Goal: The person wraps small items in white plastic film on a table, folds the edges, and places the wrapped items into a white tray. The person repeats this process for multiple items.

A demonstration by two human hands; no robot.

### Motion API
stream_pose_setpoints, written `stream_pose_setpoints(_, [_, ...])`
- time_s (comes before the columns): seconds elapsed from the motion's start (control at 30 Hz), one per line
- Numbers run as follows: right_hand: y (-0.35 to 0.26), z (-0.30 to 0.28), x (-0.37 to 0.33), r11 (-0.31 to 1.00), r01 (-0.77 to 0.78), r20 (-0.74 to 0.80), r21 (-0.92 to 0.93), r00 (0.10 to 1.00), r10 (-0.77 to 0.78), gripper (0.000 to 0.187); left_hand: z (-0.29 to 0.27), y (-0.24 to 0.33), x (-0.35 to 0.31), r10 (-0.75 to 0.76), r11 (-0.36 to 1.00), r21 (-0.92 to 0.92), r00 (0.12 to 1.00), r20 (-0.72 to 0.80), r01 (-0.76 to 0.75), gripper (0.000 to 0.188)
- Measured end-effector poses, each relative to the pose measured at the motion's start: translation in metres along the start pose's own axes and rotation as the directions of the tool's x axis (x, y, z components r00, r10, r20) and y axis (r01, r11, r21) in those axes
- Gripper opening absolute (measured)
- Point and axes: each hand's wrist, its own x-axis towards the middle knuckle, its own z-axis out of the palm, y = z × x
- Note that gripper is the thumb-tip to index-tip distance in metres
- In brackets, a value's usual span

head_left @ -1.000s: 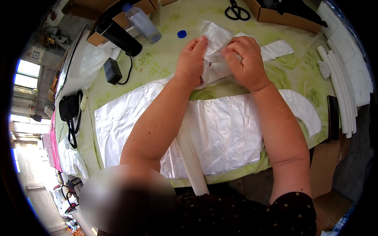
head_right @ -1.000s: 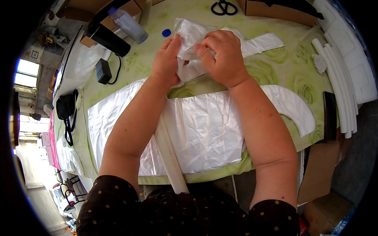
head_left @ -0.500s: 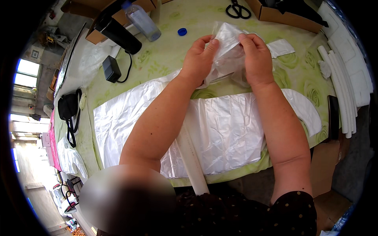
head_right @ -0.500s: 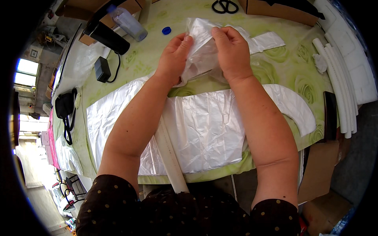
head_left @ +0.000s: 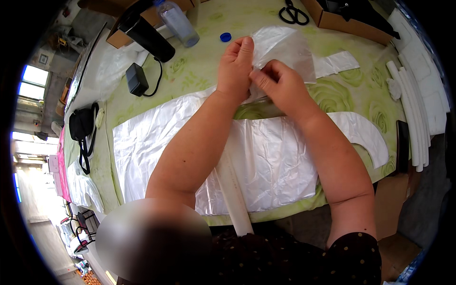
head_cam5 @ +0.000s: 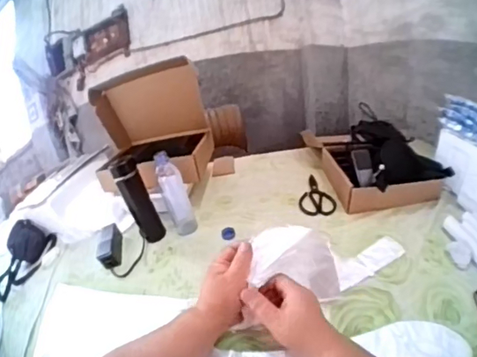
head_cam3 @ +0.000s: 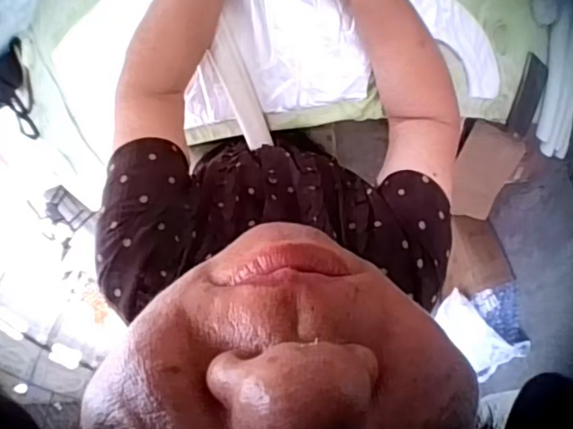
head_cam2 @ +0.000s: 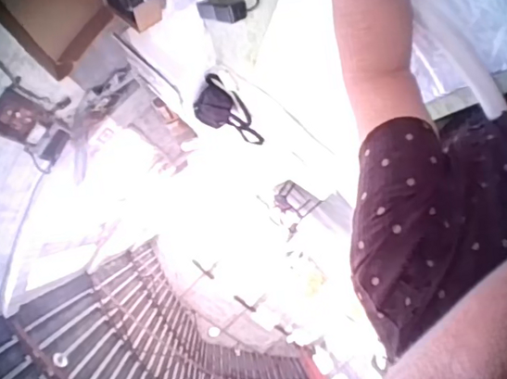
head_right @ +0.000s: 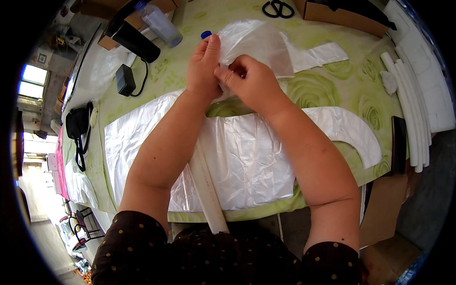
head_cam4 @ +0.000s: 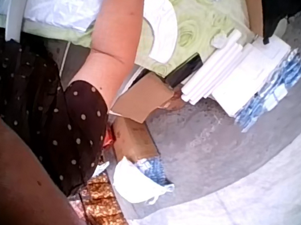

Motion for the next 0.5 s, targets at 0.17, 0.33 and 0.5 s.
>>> stream_pose_setpoints(0.17, [0.001, -0.005, 0.008, 0.853, -0.178, -0.022, 0.491, 0.976, 0.216, 0.040, -0.004, -0.003, 0.000, -0.023, 0.991, 0.131, 0.997, 0.067, 0.014, 0.041])
stream_pose_setpoints(0.33, [0.003, -0.008, 0.007, 0.778, -0.067, -0.125, 0.625, 0.975, 0.184, 0.059, 0.002, -0.005, -0.004, -0.071, 0.990, 0.133, 0.983, 0.170, 0.049, 0.044])
stream_pose_setpoints(0.5, [0.001, -0.012, 0.011, 0.675, 0.139, -0.214, 0.724, 0.976, 0.029, 0.078, 0.003, -0.010, -0.002, 0.005, 0.972, 0.233, 0.989, 0.149, -0.040, 0.043])
